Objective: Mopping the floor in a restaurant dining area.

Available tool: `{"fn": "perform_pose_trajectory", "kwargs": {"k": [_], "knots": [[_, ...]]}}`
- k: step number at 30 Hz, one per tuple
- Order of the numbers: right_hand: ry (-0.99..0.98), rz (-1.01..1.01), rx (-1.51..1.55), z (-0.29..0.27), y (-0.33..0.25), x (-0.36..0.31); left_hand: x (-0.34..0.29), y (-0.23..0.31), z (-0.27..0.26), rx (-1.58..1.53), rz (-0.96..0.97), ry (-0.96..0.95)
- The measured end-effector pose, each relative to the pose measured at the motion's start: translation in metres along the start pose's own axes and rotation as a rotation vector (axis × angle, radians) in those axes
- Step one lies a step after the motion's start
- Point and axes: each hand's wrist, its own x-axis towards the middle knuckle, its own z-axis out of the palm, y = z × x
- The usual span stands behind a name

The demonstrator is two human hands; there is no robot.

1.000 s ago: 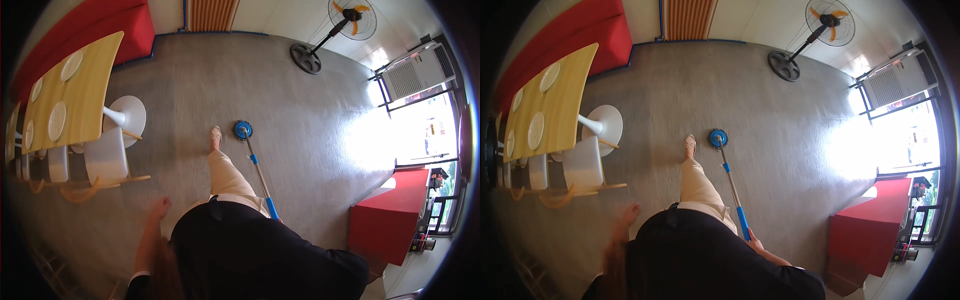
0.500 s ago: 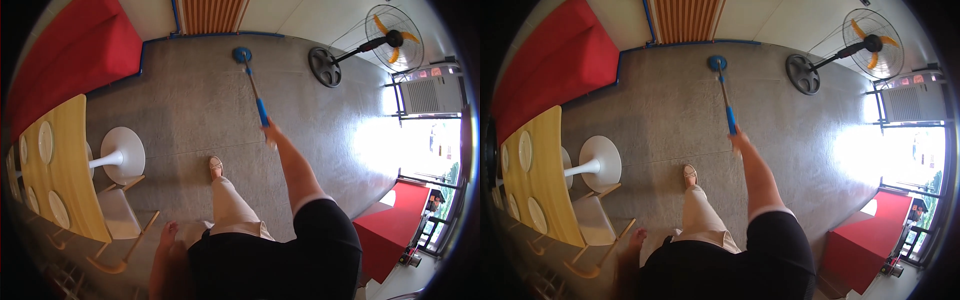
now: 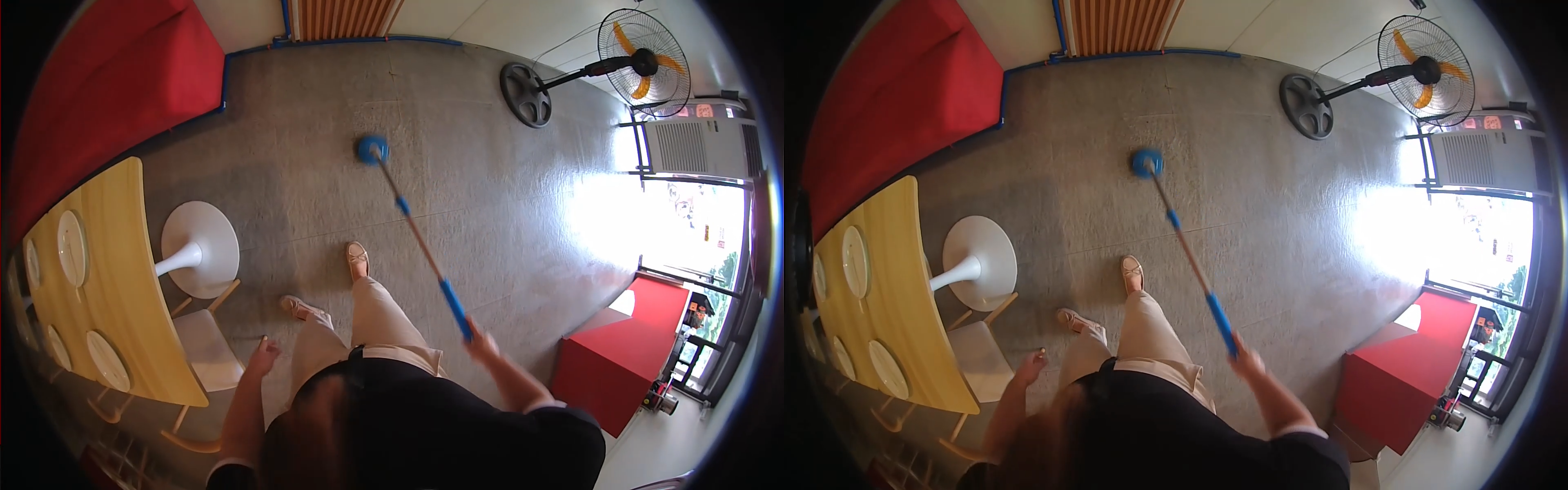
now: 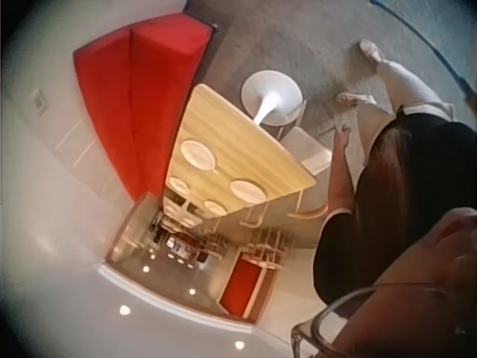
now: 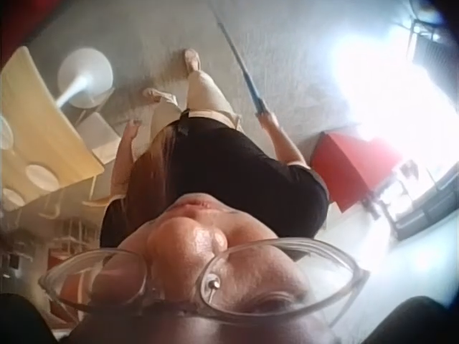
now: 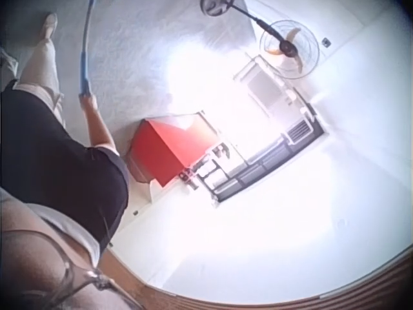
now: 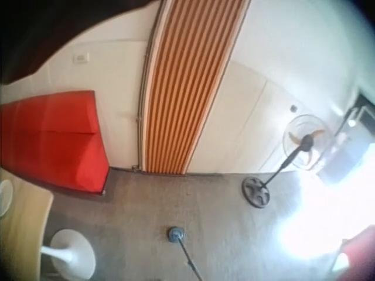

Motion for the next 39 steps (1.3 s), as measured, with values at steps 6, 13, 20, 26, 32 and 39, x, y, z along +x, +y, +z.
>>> {"fn": "perform_pose_trajectory", "kwargs": {"k": [6, 13, 20, 26, 32, 39], "knots": [[0.019, -0.247, 0.439, 0.128, 0.060, -0.117, 0.016, 0.000, -0.024, -0.130, 0.129, 0.058], [0.137, -0.212, 0.081, -0.001, -0.176, 0.133, -0.032, -0.028, -0.009, -0.151, 0.066, 0.149], [0.135, -0.396, 0.093, -0.149, -0.417, 0.255, -0.063, -0.035, 0.029, -0.359, -0.018, 0.195], [0.145, -0.425, -0.116, -0.075, -0.290, 0.163, -0.061, -0.016, 0.023, -0.309, 0.093, 0.118], [-0.115, -0.198, -0.241, 0.070, -0.050, -0.057, -0.037, -0.063, -0.028, -0.171, 0.211, 0.126], [-0.053, -0.287, -0.191, 0.149, -0.065, -0.080, -0.045, -0.111, -0.036, -0.169, 0.194, 0.128]]}}
